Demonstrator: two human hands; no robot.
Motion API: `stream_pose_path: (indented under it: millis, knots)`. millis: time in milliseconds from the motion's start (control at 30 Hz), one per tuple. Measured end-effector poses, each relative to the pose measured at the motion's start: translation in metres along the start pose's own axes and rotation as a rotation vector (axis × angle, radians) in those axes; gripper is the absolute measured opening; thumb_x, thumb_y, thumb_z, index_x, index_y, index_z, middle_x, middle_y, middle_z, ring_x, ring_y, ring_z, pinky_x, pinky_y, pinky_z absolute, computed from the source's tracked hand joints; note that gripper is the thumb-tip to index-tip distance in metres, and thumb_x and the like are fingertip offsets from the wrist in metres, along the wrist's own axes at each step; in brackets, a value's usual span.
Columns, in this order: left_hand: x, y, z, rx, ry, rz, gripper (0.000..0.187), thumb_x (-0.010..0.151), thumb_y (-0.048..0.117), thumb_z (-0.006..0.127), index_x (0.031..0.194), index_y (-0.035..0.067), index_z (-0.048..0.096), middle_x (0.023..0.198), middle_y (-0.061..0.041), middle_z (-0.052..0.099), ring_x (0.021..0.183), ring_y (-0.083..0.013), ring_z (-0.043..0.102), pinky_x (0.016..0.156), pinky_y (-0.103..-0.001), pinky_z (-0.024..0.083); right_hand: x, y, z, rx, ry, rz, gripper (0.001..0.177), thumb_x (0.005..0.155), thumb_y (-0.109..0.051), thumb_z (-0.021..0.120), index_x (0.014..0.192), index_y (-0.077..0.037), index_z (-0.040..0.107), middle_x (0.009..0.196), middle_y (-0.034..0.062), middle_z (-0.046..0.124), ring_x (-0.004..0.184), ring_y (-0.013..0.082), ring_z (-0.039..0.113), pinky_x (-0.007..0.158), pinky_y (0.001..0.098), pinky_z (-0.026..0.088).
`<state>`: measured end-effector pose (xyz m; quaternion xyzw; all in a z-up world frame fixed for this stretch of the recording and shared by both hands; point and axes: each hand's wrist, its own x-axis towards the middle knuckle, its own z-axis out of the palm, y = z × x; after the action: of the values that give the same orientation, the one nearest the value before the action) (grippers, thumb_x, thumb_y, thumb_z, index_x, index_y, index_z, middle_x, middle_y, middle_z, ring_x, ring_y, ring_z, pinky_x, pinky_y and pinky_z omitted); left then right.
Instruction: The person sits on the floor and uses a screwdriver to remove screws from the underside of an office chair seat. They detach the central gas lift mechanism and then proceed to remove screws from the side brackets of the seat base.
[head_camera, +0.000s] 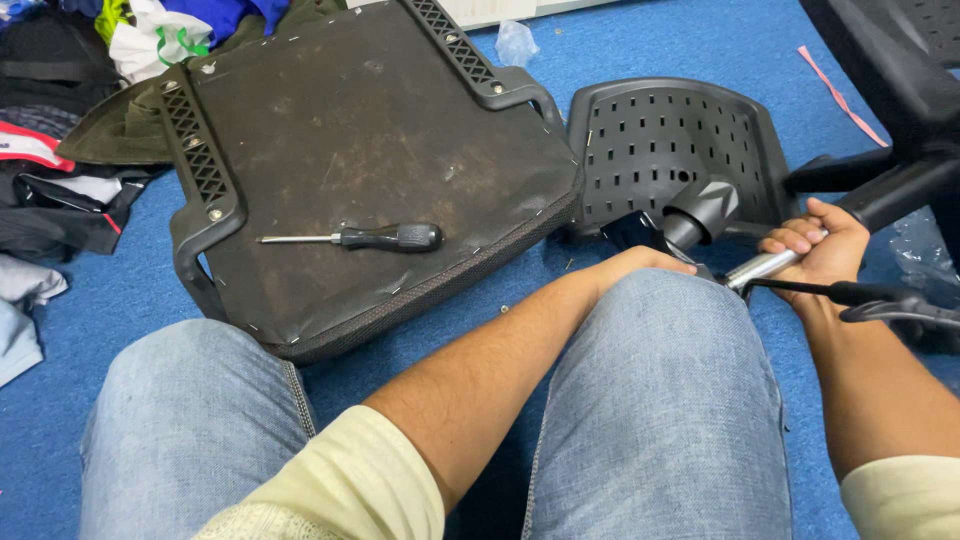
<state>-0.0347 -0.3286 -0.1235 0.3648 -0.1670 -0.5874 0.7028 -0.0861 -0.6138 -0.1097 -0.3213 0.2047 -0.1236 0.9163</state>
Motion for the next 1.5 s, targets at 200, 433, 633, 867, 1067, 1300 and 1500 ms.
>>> stream_pose_path:
  millis: [200,433,633,867,1067,1300,1500]
  knots:
    - [0.033,-0.029,-0.004,-0.006,0.001,0.043,0.030,0.100,0.020,0.063,0.115,-0.004,0.072,0.100,-0.014,0.073,0.089,-0.0204,0.069,0.083,-0.034,0.053,-0.004,0.008,-0.020,-0.030,0.007,0.030,0.037,0.099,-0.024,0.067,0.071,-0.022,0.042,0.056,-0.0088,0.038,0.048,0.0091,0.035,0.056,0.0270,0.037]
    - [0.032,-0.034,0.001,0.008,0.026,0.070,0.033,0.102,0.022,0.060,0.119,-0.004,0.070,0.105,-0.017,0.072,0.094,-0.0233,0.068,0.086,-0.035,0.053,-0.002,0.023,-0.031,-0.067,0.068,0.043,0.040,0.098,-0.027,0.064,0.067,-0.022,0.039,0.055,-0.0070,0.037,0.048,0.0102,0.034,0.058,0.0282,0.038]
    - [0.026,-0.048,-0.006,0.021,0.054,0.062,0.036,0.104,0.024,0.057,0.122,-0.004,0.068,0.109,-0.019,0.071,0.098,-0.0257,0.067,0.090,-0.036,0.052,0.015,0.018,-0.053,-0.056,0.039,0.064,0.045,0.099,-0.027,0.065,0.065,-0.023,0.036,0.056,-0.0064,0.036,0.049,0.0110,0.033,0.060,0.0286,0.038]
    - [0.029,-0.048,-0.013,0.044,0.069,0.077,0.039,0.106,0.026,0.053,0.127,-0.004,0.067,0.113,-0.022,0.069,0.103,-0.0285,0.066,0.093,-0.037,0.051,0.012,0.005,-0.066,0.029,-0.061,0.141,0.047,0.101,-0.026,0.064,0.065,-0.023,0.034,0.059,-0.0061,0.037,0.053,0.0108,0.036,0.064,0.0294,0.041]
    - [0.022,-0.052,-0.024,0.074,0.092,0.089,0.042,0.108,0.028,0.050,0.130,-0.004,0.065,0.117,-0.024,0.068,0.107,-0.0309,0.065,0.097,-0.038,0.051,-0.014,0.048,-0.056,-0.025,0.056,0.043,0.042,0.096,-0.028,0.066,0.065,-0.022,0.038,0.054,-0.0049,0.035,0.048,0.0118,0.032,0.060,0.0300,0.037]
    - [0.011,-0.062,-0.053,0.153,0.130,0.131,0.046,0.110,0.030,0.047,0.135,-0.004,0.064,0.121,-0.026,0.067,0.112,-0.0337,0.064,0.100,-0.040,0.050,-0.033,0.066,-0.050,0.082,-0.031,-0.001,0.040,0.099,-0.027,0.064,0.067,-0.021,0.042,0.056,-0.0058,0.036,0.050,0.0126,0.033,0.063,0.0311,0.038]
    - [-0.011,-0.069,-0.093,0.585,0.345,0.430,0.049,0.111,0.032,0.044,0.138,-0.005,0.062,0.125,-0.028,0.066,0.116,-0.0362,0.063,0.104,-0.041,0.049,-0.042,0.070,-0.056,0.069,-0.114,-0.019,0.036,0.102,-0.027,0.063,0.072,-0.022,0.044,0.058,-0.0084,0.037,0.052,0.0102,0.034,0.065,0.0308,0.038]
